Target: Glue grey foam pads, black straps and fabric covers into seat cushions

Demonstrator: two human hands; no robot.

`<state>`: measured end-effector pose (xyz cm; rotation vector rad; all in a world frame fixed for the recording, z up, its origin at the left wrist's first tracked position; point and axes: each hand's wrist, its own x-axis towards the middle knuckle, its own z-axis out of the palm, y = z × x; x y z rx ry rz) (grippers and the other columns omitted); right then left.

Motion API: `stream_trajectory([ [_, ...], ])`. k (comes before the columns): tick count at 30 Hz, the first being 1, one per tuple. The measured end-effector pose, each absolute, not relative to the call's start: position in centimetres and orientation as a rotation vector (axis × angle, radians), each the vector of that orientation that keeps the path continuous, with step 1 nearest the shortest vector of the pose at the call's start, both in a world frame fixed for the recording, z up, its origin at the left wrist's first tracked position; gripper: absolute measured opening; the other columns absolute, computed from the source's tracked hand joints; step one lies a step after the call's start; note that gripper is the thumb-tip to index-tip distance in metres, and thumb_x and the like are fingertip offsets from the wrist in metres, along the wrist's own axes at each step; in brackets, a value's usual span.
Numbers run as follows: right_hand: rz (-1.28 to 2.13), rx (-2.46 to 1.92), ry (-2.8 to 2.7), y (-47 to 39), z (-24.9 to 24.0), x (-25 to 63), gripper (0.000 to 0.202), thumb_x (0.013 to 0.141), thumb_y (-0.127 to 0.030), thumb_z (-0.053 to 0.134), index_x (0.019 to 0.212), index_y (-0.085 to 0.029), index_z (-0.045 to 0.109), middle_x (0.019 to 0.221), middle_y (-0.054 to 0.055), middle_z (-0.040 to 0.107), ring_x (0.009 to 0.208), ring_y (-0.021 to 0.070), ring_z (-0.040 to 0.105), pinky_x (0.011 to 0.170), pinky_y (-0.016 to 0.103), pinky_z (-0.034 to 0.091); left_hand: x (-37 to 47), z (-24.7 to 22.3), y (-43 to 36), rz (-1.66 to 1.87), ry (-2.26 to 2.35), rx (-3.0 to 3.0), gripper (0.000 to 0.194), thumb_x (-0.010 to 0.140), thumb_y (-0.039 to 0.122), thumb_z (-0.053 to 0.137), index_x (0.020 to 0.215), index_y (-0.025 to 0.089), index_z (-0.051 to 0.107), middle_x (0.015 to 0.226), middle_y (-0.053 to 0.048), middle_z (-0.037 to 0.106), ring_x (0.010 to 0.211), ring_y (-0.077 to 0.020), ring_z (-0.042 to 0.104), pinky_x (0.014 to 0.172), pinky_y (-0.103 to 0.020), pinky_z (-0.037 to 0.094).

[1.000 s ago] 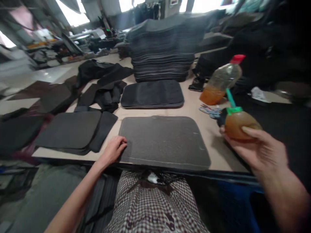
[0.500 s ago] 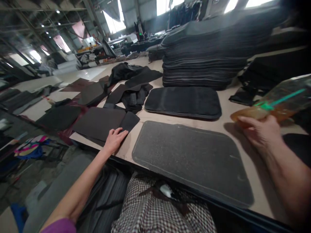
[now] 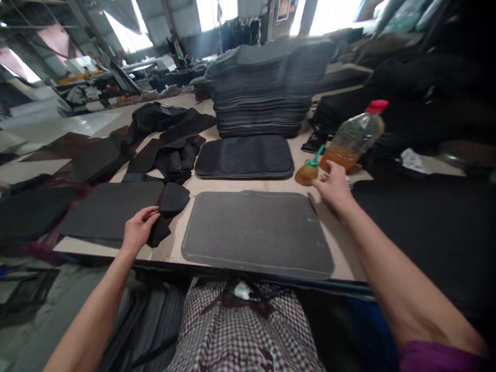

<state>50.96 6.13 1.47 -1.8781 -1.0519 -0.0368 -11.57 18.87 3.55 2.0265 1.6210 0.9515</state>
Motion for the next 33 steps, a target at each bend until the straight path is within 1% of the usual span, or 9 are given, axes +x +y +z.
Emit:
stream_trajectory([
  [2,0.020,-1.810,-1.035,3.7,3.3,48.6,0.056,0.083,-0.032,0.073,0.132,-0.011,0.059,0.133,0.024,0.061,0.109,0.0236,0.066,0.084,0.033,0.053,-10.5,5.0,18.7,1.171,1.593,1.796,0.048,0.082,0.045,0.074,0.122,0.017,0.071,0.107,-0.008,0.075,0.098,-0.0206,0.071,0.097,-0.036,0.055],
  [5,0.577,-1.492,-0.990,-0.6,5.9,42.7,0.040,0.093,-0.053,0.064,0.111,-0.017,0.067,0.108,0.014,0.073,0.092,0.0209,0.071,0.076,0.033,0.056,-7.1,8.6,16.5,1.402,1.509,1.878,0.044,0.086,0.043,0.073,0.121,0.018,0.070,0.111,-0.007,0.074,0.100,-0.0191,0.070,0.099,-0.035,0.055],
  [8,1.307,-1.261,-0.993,-4.2,7.1,36.1,0.056,0.098,-0.067,0.051,0.106,-0.016,0.073,0.110,0.016,0.074,0.097,0.0233,0.073,0.082,0.038,0.059,-1.8,12.2,11.7,1.381,1.312,2.256,0.032,0.092,0.036,0.070,0.122,0.023,0.071,0.114,-0.003,0.073,0.101,-0.0179,0.070,0.099,-0.035,0.055],
  [11,1.624,-1.046,-0.927,-6.1,6.6,31.4,0.070,0.096,-0.076,0.045,0.120,-0.017,0.072,0.129,0.017,0.069,0.117,0.0249,0.068,0.104,0.043,0.052,3.5,13.8,5.8,1.086,0.720,2.635,0.031,0.096,0.019,0.064,0.126,0.026,0.068,0.114,-0.003,0.073,0.099,-0.0167,0.067,0.091,-0.031,0.056],
  [15,1.653,-0.917,-0.657,-7.6,5.6,28.9,0.072,0.091,-0.076,0.055,0.126,-0.015,0.069,0.128,0.018,0.070,0.117,0.0266,0.068,0.106,0.043,0.050,8.6,12.6,-0.6,0.761,0.024,2.820,0.029,0.098,0.008,0.057,0.125,0.013,0.063,0.107,-0.008,0.075,0.092,-0.0187,0.064,0.077,-0.032,0.052],
  [20,1.437,-1.059,-0.470,-9.8,4.8,28.7,0.047,0.090,-0.052,0.073,0.115,-0.013,0.070,0.097,0.012,0.076,0.084,0.0185,0.072,0.080,0.031,0.057,10.7,10.7,-3.4,0.565,-0.132,2.688,0.018,0.100,0.017,0.057,0.117,0.014,0.064,0.098,-0.005,0.075,0.084,-0.0177,0.063,0.071,-0.032,0.046],
  [25,1.506,-1.022,-0.549,-11.9,4.8,29.4,0.044,0.095,-0.052,0.067,0.113,-0.012,0.068,0.090,0.008,0.074,0.074,0.0154,0.071,0.071,0.027,0.056,10.9,10.3,-0.1,0.429,0.475,2.145,0.022,0.104,0.038,0.054,0.116,0.023,0.065,0.106,-0.003,0.072,0.089,-0.0134,0.064,0.080,-0.027,0.049],
  [28,1.649,-0.998,-0.628,-12.3,4.3,29.1,0.048,0.096,-0.055,0.064,0.113,-0.010,0.065,0.088,0.010,0.074,0.071,0.0160,0.071,0.067,0.027,0.056,11.9,9.3,2.2,0.236,0.785,1.726,0.039,0.099,0.053,0.058,0.126,0.025,0.061,0.112,-0.005,0.069,0.081,-0.0128,0.062,0.064,-0.024,0.048],
  [33,1.726,-0.972,-0.624,-12.3,2.9,28.0,0.056,0.091,-0.061,0.066,0.112,-0.010,0.062,0.084,0.011,0.073,0.065,0.0172,0.071,0.059,0.025,0.054,14.5,7.6,3.8,-0.069,0.677,1.405,0.044,0.085,0.054,0.074,0.106,0.016,0.066,0.074,0.002,0.059,0.057,-0.0073,0.047,0.049,-0.019,0.033],
])
